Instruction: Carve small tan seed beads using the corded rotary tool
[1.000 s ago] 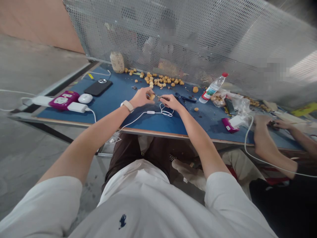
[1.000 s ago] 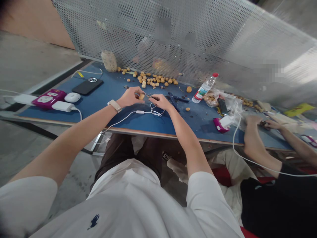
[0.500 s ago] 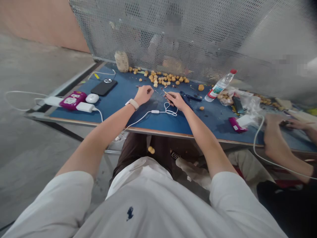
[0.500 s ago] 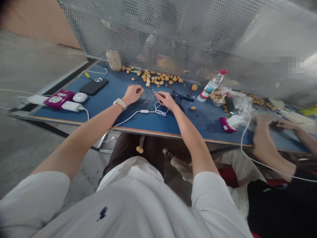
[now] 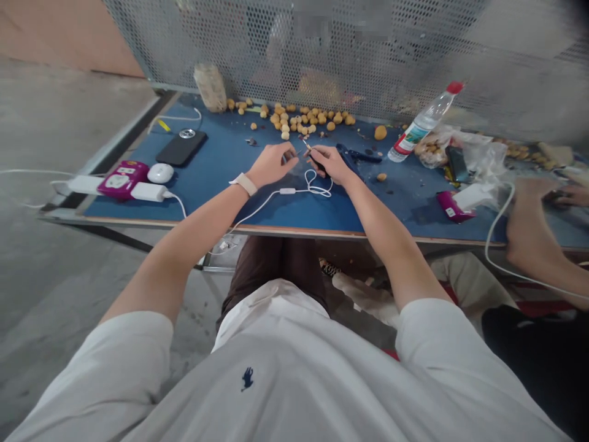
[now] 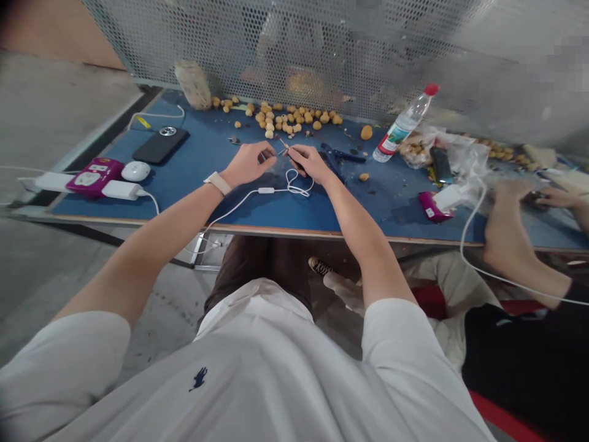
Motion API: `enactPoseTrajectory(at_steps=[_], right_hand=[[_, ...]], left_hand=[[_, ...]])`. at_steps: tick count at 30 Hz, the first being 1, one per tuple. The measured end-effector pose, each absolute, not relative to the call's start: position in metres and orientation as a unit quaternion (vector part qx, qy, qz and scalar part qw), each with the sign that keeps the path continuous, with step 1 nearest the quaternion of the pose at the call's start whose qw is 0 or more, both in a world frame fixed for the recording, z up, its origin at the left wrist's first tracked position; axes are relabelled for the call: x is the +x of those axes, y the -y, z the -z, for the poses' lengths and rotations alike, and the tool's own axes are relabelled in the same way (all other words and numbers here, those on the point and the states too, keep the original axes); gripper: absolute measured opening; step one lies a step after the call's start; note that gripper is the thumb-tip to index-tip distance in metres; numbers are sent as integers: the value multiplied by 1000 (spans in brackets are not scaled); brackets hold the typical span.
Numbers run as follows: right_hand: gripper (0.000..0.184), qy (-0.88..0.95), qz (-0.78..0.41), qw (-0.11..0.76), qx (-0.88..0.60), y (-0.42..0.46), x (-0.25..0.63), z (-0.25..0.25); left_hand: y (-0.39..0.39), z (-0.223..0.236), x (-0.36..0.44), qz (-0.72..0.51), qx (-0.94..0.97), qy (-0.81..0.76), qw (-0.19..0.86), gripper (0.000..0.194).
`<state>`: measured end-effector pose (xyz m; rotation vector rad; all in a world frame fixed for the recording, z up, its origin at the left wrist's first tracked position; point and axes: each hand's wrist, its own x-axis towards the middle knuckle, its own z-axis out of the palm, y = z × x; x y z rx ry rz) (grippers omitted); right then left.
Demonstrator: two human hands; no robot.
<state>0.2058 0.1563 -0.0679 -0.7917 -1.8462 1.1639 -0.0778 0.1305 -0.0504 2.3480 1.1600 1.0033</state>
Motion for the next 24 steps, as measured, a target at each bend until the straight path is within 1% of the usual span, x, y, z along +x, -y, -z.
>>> enactPoseTrajectory(at_steps=[5, 9, 13, 17, 19, 24], right_hand=[[95, 732, -454, 393, -322, -159, 208, 70], [95, 734, -455, 390, -320, -162, 208, 72], [92, 736, -454, 393, -312, -160, 207, 71], [94, 735, -454, 396, -311, -158, 205, 70], [95, 737, -452, 394, -313, -157, 205, 69], [92, 737, -453, 391, -314, -156, 205, 67]], left_hand=[[-140, 58, -83, -388, 792, -428, 195, 12], [-133, 53, -82, -378, 796, -422, 213, 9], [-121, 43, -80, -331, 834, -383, 220, 4], [-114, 35, -83, -258, 881, -301, 260, 12], [-111, 31, -86, -231, 888, -274, 289, 12], [-109, 22, -93, -203, 878, -278, 333, 8]])
